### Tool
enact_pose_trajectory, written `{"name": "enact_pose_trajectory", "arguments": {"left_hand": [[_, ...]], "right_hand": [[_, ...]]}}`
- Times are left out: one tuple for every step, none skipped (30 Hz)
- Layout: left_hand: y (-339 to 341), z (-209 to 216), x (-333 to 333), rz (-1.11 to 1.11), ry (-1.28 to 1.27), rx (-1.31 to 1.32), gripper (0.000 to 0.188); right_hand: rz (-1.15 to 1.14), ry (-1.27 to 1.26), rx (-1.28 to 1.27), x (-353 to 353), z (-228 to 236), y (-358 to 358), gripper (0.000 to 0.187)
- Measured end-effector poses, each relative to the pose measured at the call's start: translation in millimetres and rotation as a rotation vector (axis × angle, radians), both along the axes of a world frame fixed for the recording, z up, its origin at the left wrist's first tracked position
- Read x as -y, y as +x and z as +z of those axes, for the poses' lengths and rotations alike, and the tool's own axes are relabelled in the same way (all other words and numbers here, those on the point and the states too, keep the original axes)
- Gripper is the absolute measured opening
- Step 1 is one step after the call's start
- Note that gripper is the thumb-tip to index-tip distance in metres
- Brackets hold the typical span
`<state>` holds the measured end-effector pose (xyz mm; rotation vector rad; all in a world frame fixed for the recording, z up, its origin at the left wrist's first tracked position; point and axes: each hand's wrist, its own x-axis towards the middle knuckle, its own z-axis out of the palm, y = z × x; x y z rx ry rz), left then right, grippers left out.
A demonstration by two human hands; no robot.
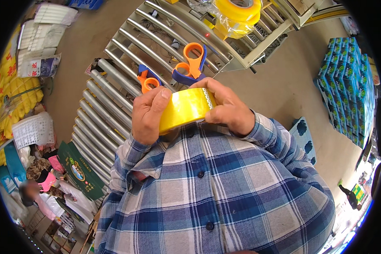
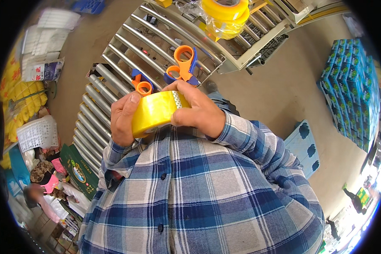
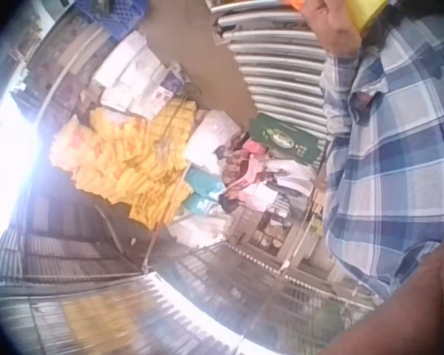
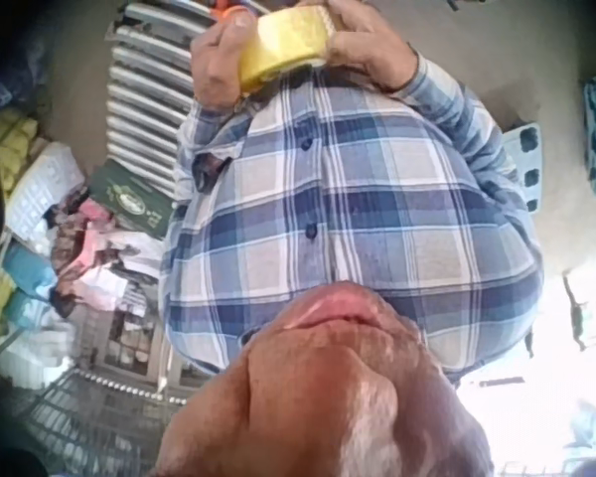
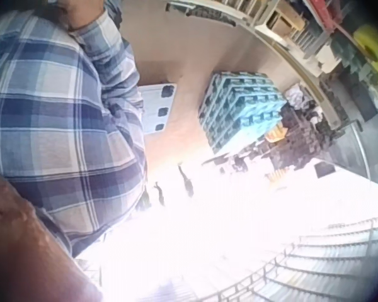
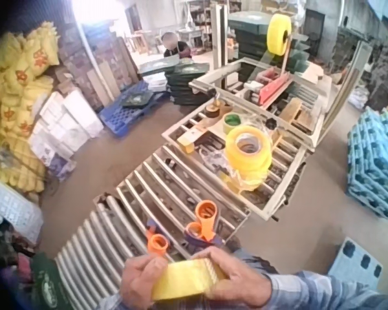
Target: The person assembles yellow tape rolls into orange and blue plastic dispensers. They repeatedly insert the tape roll into the dispenser, pull the tape through the slot, and place the completed unit on a nearby surface. The process is repeated multiple times with new tape rolls and dispensers.
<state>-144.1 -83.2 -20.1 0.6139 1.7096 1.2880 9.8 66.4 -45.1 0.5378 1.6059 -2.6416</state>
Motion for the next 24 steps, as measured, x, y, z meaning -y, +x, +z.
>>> {"name": "enact_pose_trajectory", "arguments": {"left_hand": [[2,1,0,-0.006,-0.007,0.002,0.037],[4,1,1,-0.011,-0.013,0.005,0.037],[5,2,0,-0.017,-0.020,0.007,0.037],[6,1,0,-0.018,-0.024,0.021,0.037],[8,1,0,-0.020,-0.028,0.035,0.037],[9,0,0,-0.022,-0.033,0.048,0.037],[9,-2,0,-0.039,-0.040,0.044,0.038],[8,-5,0,-0.056,-0.047,0.040,0.038],[8,-7,0,-0.073,-0.054,0.036,0.038],[8,-10,1,-0.075,-0.054,0.027,0.039],[8,-12,1,-0.077,-0.054,0.017,0.039],[9,-14,1,-0.079,-0.054,0.007,0.039],[8,-16,1,-0.085,-0.058,0.023,0.040],[7,-19,1,-0.092,-0.062,0.038,0.040],[7,-21,1,-0.098,-0.066,0.053,0.040],[6,-22,1,-0.102,-0.066,0.050,0.040],[6,-23,0,-0.107,-0.065,0.048,0.040],[5,-25,0,-0.111,-0.064,0.045,0.041],[4,-25,0,-0.118,-0.071,0.050,0.041],[3,-26,0,-0.124,-0.077,0.055,0.041],[2,-27,-1,-0.131,-0.083,0.059,0.041],[1,-27,-1,-0.134,-0.085,0.063,0.041],[1,-28,-1,-0.137,-0.088,0.066,0.041],[0,-28,-1,-0.140,-0.091,0.070,0.041]], "right_hand": [[0.000,-0.043,0.028,0,0,1,0.057],[0.000,-0.086,0.056,0,1,2,0.057],[0.010,-0.052,0.075,-1,0,2,0.056],[0.020,-0.016,0.095,-2,0,4,0.056],[0.031,0.020,0.115,-2,-1,5,0.056],[0.039,0.020,0.135,-3,0,6,0.057],[0.044,0.021,0.154,-3,1,7,0.057],[0.049,0.021,0.174,-3,2,8,0.057],[0.052,-0.003,0.199,-3,2,9,0.060],[0.056,-0.028,0.225,-2,2,10,0.062],[0.059,-0.053,0.251,-2,1,11,0.065],[0.051,-0.079,0.250,-1,0,11,0.065],[0.042,-0.106,0.246,0,-3,11,0.065],[0.034,-0.132,0.242,0,-5,11,0.064],[0.025,-0.136,0.248,1,-7,12,0.064],[0.015,-0.141,0.252,1,-8,12,0.064],[0.004,-0.146,0.255,2,-10,12,0.064],[0.000,-0.162,0.255,2,-11,13,0.063],[-0.004,-0.178,0.253,2,-12,12,0.063],[-0.008,-0.194,0.251,2,-14,12,0.063],[-0.012,-0.192,0.244,3,-15,12,0.063],[-0.013,-0.191,0.237,3,-17,12,0.062],[-0.015,-0.190,0.230,3,-18,12,0.062],[-0.015,-0.185,0.233,3,-20,12,0.062]]}}
